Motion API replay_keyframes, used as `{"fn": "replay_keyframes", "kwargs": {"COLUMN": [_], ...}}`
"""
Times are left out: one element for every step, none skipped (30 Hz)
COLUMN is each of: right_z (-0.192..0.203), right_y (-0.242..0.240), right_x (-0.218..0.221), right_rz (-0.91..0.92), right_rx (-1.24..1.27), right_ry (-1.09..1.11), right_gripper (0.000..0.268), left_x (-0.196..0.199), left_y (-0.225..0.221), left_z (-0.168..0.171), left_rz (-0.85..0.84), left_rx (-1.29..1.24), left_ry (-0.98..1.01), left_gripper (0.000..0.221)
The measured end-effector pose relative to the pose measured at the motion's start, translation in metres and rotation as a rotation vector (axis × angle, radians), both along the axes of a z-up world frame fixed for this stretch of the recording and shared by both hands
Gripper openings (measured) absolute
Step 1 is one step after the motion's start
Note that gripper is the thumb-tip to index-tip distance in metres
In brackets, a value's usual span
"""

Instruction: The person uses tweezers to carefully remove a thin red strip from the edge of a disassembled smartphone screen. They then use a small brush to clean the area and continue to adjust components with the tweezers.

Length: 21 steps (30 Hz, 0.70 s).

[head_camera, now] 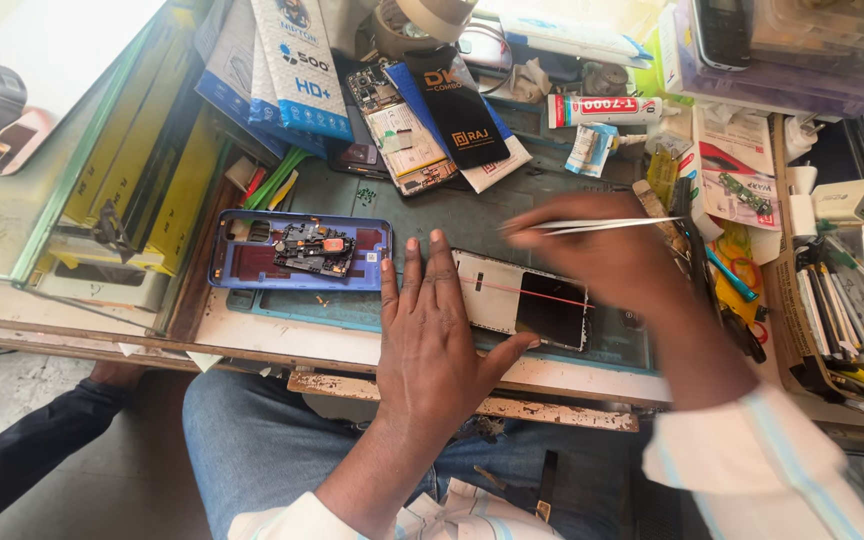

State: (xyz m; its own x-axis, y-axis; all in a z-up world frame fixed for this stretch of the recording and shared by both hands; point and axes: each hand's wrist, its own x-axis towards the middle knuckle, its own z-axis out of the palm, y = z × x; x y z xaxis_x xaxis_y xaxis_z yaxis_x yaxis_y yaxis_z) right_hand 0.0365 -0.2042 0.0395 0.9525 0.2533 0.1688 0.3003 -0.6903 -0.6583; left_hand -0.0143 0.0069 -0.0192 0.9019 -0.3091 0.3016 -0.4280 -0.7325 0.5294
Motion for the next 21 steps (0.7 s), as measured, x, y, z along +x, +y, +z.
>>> {"fn": "replay_keyframes", "kwargs": {"right_z": [0.008,0.012,0.015,0.015,0.015,0.014,0.011,0.007,0.003,0.0,-0.004,-0.007,-0.009,-0.01,-0.01,-0.011,-0.011,-0.011,-0.012,-0.013,-0.015], "right_y": [-0.016,-0.028,-0.04,-0.05,-0.059,-0.065,-0.068,-0.069,-0.069,-0.068,-0.066,-0.064,-0.062,-0.061,-0.06,-0.058,-0.057,-0.057,-0.058,-0.059,-0.06], "right_x": [-0.01,-0.017,-0.025,-0.032,-0.039,-0.045,-0.049,-0.053,-0.055,-0.058,-0.059,-0.06,-0.062,-0.063,-0.063,-0.063,-0.063,-0.062,-0.064,-0.064,-0.065], "right_rz": [-0.089,-0.121,-0.166,-0.288,-0.411,-0.533,-0.504,-0.473,-0.435,-0.435,-0.429,-0.424,-0.412,-0.4,-0.391,-0.402,-0.417,-0.432,-0.438,-0.443,-0.446], "right_rx": [0.024,0.084,0.141,0.015,-0.11,-0.235,-0.374,-0.512,-0.648,-0.655,-0.662,-0.667,-0.686,-0.705,-0.719,-0.712,-0.706,-0.7,-0.692,-0.683,-0.676], "right_ry": [-0.005,-0.008,-0.017,0.069,0.157,0.247,0.283,0.32,0.355,0.322,0.287,0.251,0.202,0.153,0.098,0.107,0.118,0.128,0.109,0.09,0.072], "right_gripper": [0.024,0.026,0.028,0.033,0.039,0.046,0.053,0.059,0.066,0.065,0.065,0.064,0.06,0.056,0.052,0.052,0.051,0.051,0.049,0.047,0.045], "left_x": [-0.001,0.0,0.001,0.001,0.0,0.001,0.001,0.001,0.002,0.005,0.008,0.012,0.015,0.019,0.023,0.025,0.027,0.03,0.033,0.038,0.042], "left_y": [0.001,0.003,0.002,0.001,0.001,0.002,0.001,0.001,0.002,0.003,0.005,0.006,0.007,0.008,0.009,0.01,0.01,0.009,0.009,0.011,0.014], "left_z": [-0.001,-0.001,-0.002,-0.001,-0.001,-0.001,0.0,0.0,0.001,0.002,0.004,0.006,0.008,0.011,0.016,0.022,0.027,0.032,0.037,0.041,0.044], "left_rz": [-0.005,-0.011,-0.028,-0.034,-0.041,-0.049,-0.062,-0.075,-0.082,-0.106,-0.124,-0.143,-0.159,-0.175,-0.191,-0.215,-0.243,-0.271,-0.3,-0.329,-0.356], "left_rx": [0.0,0.0,-0.004,-0.008,-0.012,-0.016,-0.017,-0.019,-0.017,-0.008,0.002,0.013,0.026,0.04,0.056,0.089,0.121,0.153,0.159,0.166,0.172], "left_ry": [-0.025,-0.051,-0.081,-0.079,-0.077,-0.075,-0.052,-0.028,-0.005,0.018,0.041,0.063,0.063,0.063,0.056,0.064,0.073,0.081,0.092,0.103,0.117], "left_gripper": [0.126,0.124,0.122,0.12,0.118,0.117,0.114,0.111,0.108,0.105,0.103,0.1,0.101,0.101,0.102,0.1,0.098,0.096,0.096,0.096,0.096]}}
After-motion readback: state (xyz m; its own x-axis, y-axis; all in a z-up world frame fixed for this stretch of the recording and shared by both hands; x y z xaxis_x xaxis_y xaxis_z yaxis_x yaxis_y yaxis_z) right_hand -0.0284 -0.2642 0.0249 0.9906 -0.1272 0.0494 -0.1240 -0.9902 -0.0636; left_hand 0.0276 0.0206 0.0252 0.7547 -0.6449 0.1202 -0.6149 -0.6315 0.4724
